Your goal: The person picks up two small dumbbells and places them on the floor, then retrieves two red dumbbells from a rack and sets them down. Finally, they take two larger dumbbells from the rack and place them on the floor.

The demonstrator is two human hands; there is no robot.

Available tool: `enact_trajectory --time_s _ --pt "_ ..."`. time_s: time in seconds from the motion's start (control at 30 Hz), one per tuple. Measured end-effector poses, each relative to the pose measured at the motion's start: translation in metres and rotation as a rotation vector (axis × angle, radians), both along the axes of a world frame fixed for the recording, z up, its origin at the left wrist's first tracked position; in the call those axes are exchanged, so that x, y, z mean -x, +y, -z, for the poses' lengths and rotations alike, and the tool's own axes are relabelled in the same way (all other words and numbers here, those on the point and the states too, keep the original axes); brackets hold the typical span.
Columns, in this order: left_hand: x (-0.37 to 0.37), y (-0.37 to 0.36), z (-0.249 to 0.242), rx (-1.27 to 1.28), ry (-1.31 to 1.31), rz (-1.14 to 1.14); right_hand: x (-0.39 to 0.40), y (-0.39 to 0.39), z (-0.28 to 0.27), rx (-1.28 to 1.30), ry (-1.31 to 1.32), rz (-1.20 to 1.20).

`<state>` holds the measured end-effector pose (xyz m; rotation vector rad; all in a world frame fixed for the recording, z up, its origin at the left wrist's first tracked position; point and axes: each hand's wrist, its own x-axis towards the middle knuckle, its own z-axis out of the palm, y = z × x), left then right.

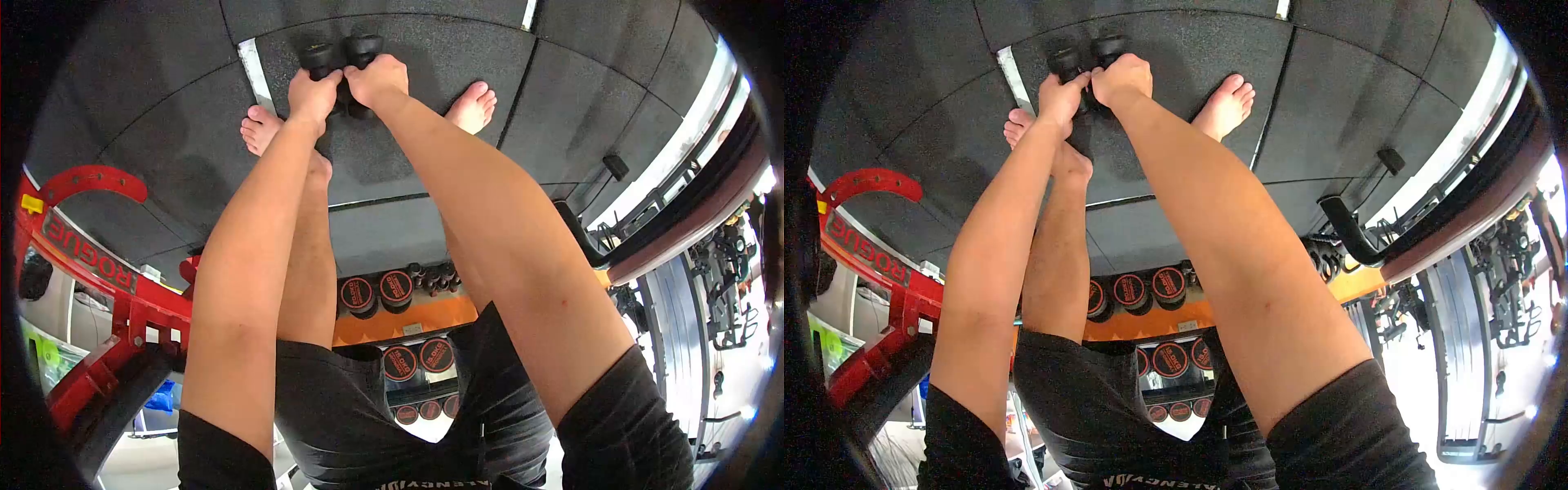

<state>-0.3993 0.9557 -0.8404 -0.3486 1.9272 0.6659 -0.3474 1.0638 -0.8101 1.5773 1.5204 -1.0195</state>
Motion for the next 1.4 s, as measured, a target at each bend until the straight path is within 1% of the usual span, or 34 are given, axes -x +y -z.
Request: enact_trajectory --time_s 0.13,0.33,0.4,0.43,0.5,0.53,0.6,0.7,0.73,0.8,0.9,0.93,1.0,1.03,1.1,1.17,1.23,1.3,1.37,1.4 --pt "0.008 0.003 -0.001 -0.086 0.030 -0.043 0.007 0.003 -0.001 -0.008 0.039 -0.038" --pt "0.013 -0.001 0.004 -0.062 0.077 0.044 0.011 0.004 -0.006 0.005 0.038 -0.067" --pt "0.014 -0.005 0.003 -0.042 0.010 0.134 0.008 0.001 -0.001 -0.001 0.093 -0.106" --pt "0.009 -0.006 0.002 -0.041 0.007 0.132 0.004 -0.001 0.001 0.000 0.090 -0.107" --pt "-0.003 -0.007 -0.002 0.009 0.340 0.261 -0.006 -0.006 0.008 -0.080 0.213 -0.220" --pt "-0.007 -0.008 -0.005 0.010 0.338 0.261 -0.012 -0.008 0.011 -0.079 0.212 -0.221" --pt "-0.010 -0.010 -0.010 0.025 0.329 0.281 -0.020 -0.009 0.013 -0.114 0.318 -0.351" --pt "-0.015 -0.011 -0.012 0.023 0.306 0.237 -0.020 -0.005 0.010 -0.046 0.297 -0.394" --pt "-0.015 -0.014 -0.009 0.021 0.310 0.238 -0.017 -0.002 0.010 -0.049 0.300 -0.392" --pt "-0.014 -0.019 -0.004 -0.070 0.215 0.140 -0.010 0.006 0.011 0.123 0.174 -0.295" --pt "-0.020 -0.021 0.003 -0.106 0.236 0.149 -0.008 0.010 0.010 0.148 0.141 -0.269" --pt "-0.021 -0.020 0.003 -0.110 0.242 0.151 -0.009 0.008 0.010 0.143 0.146 -0.268" --pt "-0.020 -0.015 0.002 -0.036 0.322 0.274 -0.007 0.004 0.010 0.055 0.142 -0.330" --pt "-0.018 -0.012 0.002 -0.041 0.332 0.270 -0.006 0.004 0.009 0.047 0.151 -0.334" --pt "-0.014 -0.004 -0.001 0.071 0.367 0.331 -0.003 0.005 0.008 0.056 0.133 -0.329" --pt "-0.006 0.001 -0.008 0.063 0.374 0.308 -0.001 0.009 0.007 0.045 0.142 -0.349" --pt "0.007 0.001 0.000 0.134 0.192 0.447 -0.002 0.011 0.011 0.046 0.172 -0.358" --pt "0.016 -0.005 0.008 0.119 0.191 0.453 0.000 0.014 0.009 0.018 0.196 -0.384" --pt "0.023 -0.011 0.020 0.090 0.135 0.448 0.006 0.023 0.007 -0.020 0.195 -0.319" --pt "0.035 -0.006 0.009 0.033 0.123 0.409 0.011 0.030 0.011 -0.052 0.239 -0.284"
